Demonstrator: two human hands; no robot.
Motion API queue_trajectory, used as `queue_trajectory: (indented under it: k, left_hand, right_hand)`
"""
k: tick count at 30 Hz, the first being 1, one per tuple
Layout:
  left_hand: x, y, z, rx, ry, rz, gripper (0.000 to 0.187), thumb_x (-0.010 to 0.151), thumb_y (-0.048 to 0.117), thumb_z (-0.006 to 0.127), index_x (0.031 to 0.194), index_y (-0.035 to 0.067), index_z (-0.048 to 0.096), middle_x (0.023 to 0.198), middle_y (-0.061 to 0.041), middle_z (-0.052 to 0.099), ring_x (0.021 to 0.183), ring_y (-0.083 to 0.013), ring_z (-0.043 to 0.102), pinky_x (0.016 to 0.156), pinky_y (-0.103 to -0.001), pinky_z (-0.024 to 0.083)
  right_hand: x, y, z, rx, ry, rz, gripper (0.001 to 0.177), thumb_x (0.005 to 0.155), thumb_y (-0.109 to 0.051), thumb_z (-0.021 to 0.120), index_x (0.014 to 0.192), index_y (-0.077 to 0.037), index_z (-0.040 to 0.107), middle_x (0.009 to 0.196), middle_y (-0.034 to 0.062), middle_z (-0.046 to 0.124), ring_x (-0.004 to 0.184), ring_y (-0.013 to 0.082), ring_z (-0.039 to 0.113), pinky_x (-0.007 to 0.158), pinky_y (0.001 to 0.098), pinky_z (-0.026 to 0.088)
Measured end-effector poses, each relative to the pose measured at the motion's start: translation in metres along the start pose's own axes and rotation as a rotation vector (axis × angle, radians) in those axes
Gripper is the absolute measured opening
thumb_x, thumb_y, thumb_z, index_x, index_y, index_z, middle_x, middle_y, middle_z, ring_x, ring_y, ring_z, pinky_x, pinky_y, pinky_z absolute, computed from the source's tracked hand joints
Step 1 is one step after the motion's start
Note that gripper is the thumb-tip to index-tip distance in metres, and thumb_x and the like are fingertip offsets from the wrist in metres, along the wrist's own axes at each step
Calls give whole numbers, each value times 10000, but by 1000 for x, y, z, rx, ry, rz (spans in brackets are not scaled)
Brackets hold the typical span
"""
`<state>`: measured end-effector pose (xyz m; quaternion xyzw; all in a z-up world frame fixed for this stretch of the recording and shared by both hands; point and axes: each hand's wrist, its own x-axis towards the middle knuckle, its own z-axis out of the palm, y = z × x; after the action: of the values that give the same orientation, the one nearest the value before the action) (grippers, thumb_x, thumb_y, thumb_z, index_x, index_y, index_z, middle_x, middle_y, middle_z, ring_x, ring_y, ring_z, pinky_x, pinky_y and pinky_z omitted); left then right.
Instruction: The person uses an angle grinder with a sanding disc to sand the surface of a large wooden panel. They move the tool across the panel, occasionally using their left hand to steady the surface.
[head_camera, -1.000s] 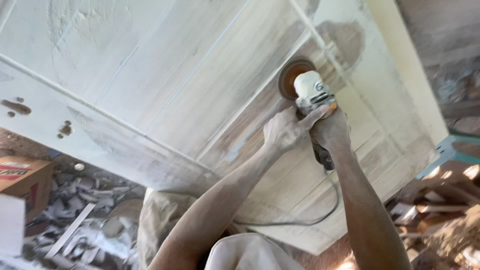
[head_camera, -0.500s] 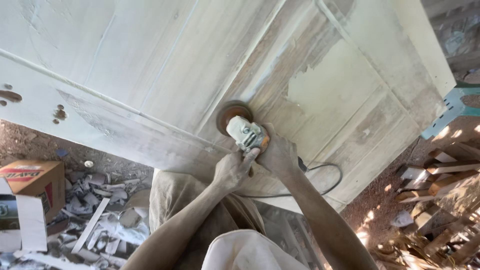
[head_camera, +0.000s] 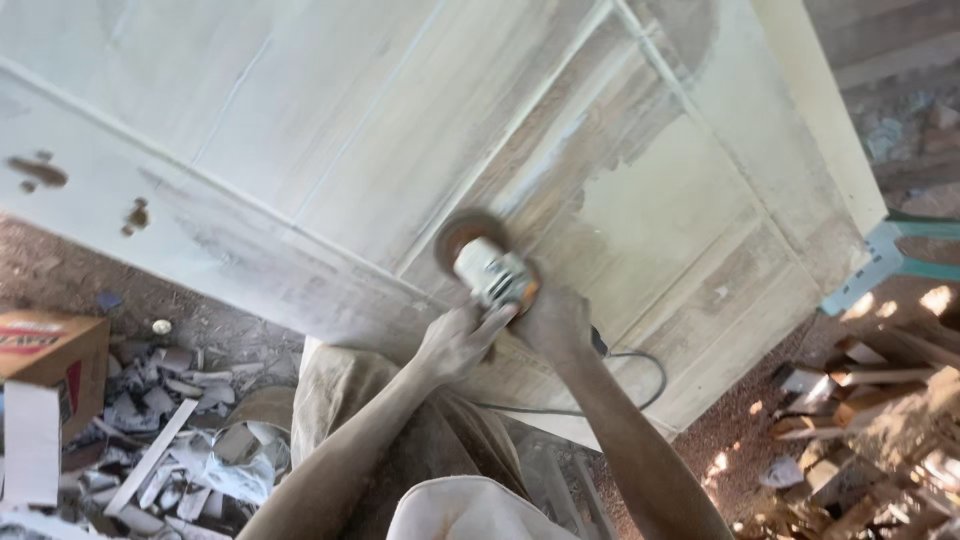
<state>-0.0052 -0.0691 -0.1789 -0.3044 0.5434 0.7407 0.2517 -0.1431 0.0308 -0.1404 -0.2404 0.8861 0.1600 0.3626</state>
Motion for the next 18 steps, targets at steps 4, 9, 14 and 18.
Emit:
queue_trajectory:
  k: [4,9,14,18]
  left_hand:
    - [16,8,12,-55,-20,41,664,969,654,448,873,55,717,642,-47,723,744,-218,748,803,-381,558]
    - [68,67,5,21,-26,72,767,956,714,391,721,70,735,641,-25,726,756,-218,744,805,-393,550]
    - [107,125,0,16,-27,121,728,918,762,378,713,138,692,616,-27,723,735,-205,759,743,-400,556]
    - [138,157,2,27,-29,132,818,897,802,355,671,95,699,603,-54,698,655,-225,762,665,-405,580]
  right_hand:
    - [9,7,-18,8,97,-86,743,663,-400,863,1293,-180,536,952,148,740,879,398,725,760,547,562]
    - [49,25,-72,11,132,51,796,657,-513,896,1306,-211,549,901,175,751,896,409,722,808,538,561]
    - [85,44,-120,-26,198,85,783,644,-525,900,1294,-217,592,885,185,755,889,410,730,801,535,568]
    - [117,65,-141,17,254,100,722,649,-525,896,1214,-155,641,904,178,762,869,373,748,782,502,583]
